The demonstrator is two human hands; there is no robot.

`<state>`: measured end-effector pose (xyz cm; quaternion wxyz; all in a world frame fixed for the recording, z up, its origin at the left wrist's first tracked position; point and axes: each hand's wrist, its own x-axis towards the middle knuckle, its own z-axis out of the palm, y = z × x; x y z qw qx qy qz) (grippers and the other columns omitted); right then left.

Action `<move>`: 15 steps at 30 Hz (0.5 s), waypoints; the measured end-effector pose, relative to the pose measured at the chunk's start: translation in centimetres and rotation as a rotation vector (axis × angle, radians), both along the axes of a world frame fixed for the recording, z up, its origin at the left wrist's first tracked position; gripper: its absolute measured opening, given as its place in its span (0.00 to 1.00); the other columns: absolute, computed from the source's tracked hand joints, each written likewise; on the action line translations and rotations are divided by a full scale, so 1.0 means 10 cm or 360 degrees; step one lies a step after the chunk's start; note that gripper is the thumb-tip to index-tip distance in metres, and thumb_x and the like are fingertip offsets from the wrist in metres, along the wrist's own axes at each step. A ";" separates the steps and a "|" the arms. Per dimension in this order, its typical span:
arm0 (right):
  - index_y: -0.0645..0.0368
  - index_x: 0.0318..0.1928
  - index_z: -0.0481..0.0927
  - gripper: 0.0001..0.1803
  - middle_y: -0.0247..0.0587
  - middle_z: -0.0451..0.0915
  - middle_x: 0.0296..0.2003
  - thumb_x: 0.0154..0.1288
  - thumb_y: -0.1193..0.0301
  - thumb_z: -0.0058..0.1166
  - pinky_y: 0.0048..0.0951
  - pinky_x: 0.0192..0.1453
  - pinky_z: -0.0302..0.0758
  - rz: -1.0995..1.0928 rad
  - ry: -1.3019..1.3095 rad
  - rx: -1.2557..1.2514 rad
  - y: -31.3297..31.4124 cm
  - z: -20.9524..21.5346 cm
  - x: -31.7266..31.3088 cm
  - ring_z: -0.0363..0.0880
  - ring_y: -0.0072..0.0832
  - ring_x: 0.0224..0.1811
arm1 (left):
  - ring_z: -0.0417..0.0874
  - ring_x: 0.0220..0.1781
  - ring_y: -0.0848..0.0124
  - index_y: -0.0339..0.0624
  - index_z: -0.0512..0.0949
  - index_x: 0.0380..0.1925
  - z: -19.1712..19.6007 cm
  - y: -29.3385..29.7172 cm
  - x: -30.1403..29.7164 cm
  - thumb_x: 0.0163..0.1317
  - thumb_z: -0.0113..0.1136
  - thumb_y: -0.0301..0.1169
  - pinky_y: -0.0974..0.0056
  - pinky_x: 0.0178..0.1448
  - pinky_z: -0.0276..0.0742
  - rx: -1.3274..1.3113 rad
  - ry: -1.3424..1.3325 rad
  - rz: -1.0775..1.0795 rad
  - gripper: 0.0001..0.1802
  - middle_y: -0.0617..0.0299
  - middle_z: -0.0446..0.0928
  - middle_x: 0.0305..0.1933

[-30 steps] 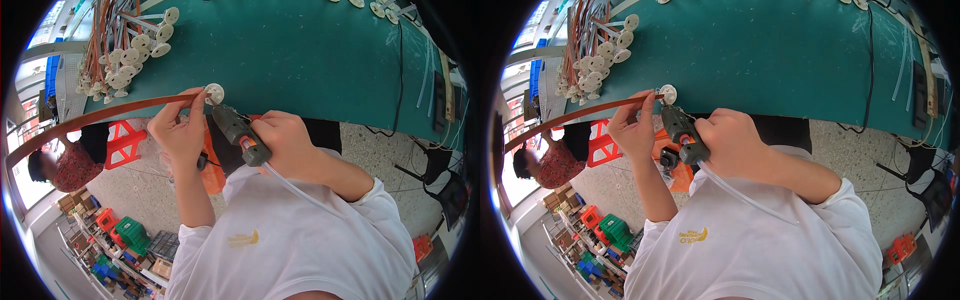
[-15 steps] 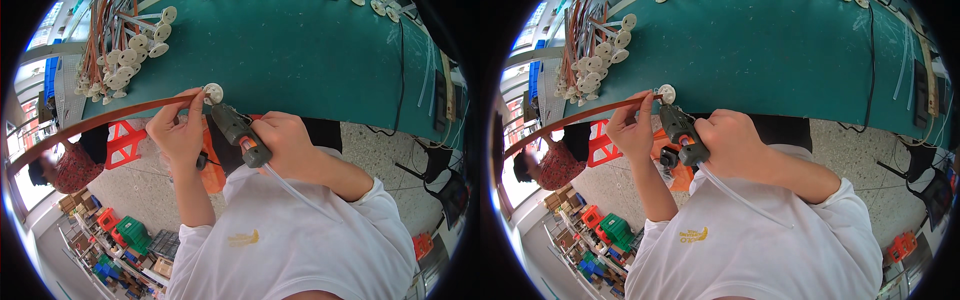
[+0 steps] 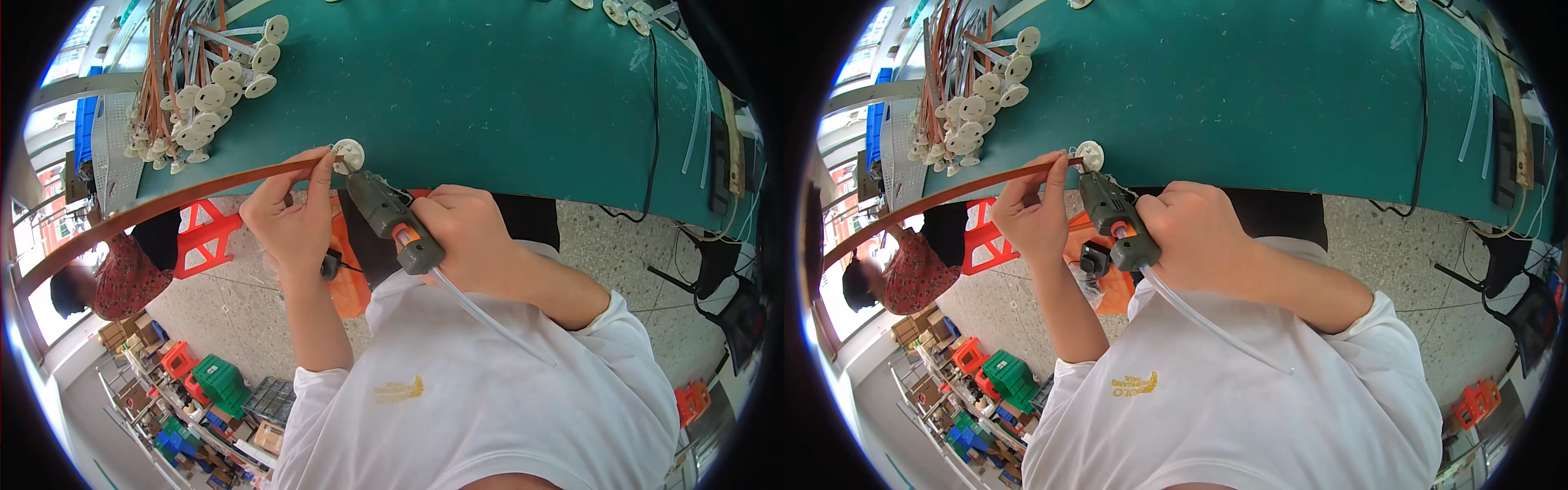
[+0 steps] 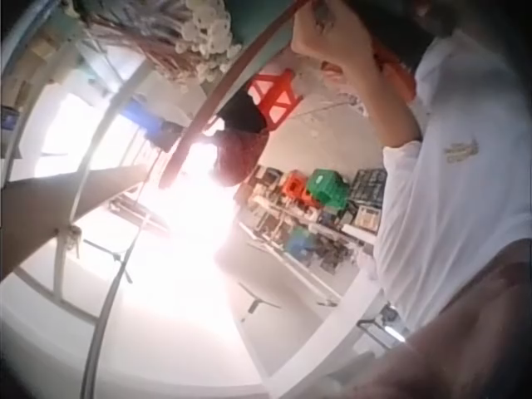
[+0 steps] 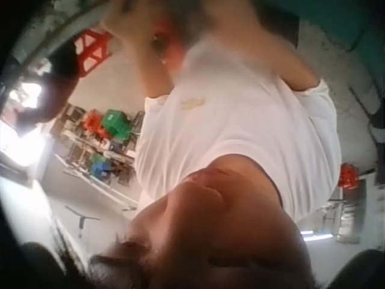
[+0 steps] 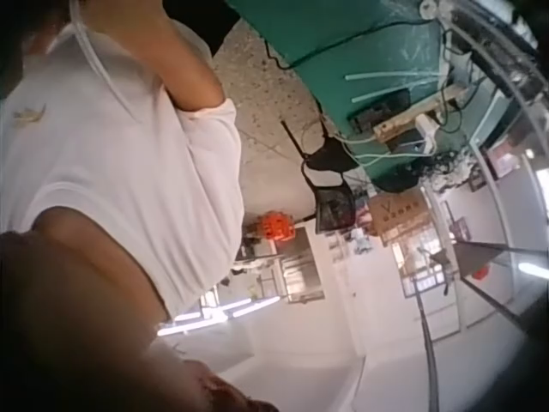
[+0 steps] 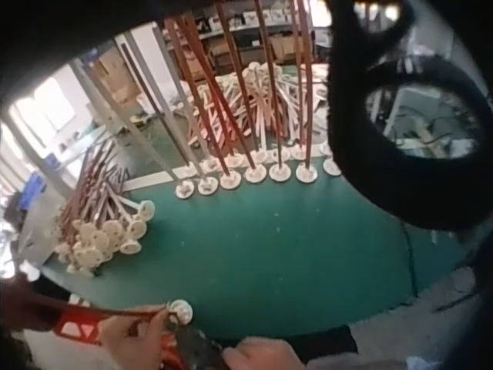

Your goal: Gluing components including an LED strip and a circular base onto a rod using a hot glue gun.

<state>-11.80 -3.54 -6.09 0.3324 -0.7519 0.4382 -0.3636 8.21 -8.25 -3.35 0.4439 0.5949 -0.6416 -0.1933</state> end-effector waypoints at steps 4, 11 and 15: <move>0.59 0.25 0.77 0.10 0.42 0.77 0.20 0.47 0.70 0.66 0.39 0.27 0.72 -0.0043 -0.0012 -0.0023 0.00 0.00 0.01 0.76 0.41 0.22 | 0.86 0.33 0.78 0.33 0.88 0.36 -0.01 0.00 0.02 0.56 0.71 0.18 0.74 0.41 0.77 0.0001 -0.0008 0.0014 0.07 0.59 0.88 0.31; 0.59 0.24 0.74 0.11 0.43 0.76 0.20 0.47 0.70 0.65 0.39 0.27 0.72 -0.0043 0.0029 -0.0016 0.01 -0.01 -0.02 0.75 0.41 0.21 | 0.86 0.33 0.78 0.33 0.88 0.36 0.02 0.01 -0.02 0.56 0.71 0.17 0.74 0.40 0.77 0.0011 0.0004 0.0019 0.07 0.58 0.88 0.31; 0.60 0.23 0.74 0.12 0.43 0.77 0.20 0.48 0.69 0.65 0.39 0.27 0.72 -0.0032 0.0019 -0.0006 0.01 -0.01 -0.02 0.75 0.42 0.21 | 0.87 0.35 0.76 0.33 0.88 0.35 0.03 0.00 0.00 0.57 0.71 0.19 0.73 0.41 0.78 0.0004 0.0004 -0.0054 0.05 0.58 0.88 0.33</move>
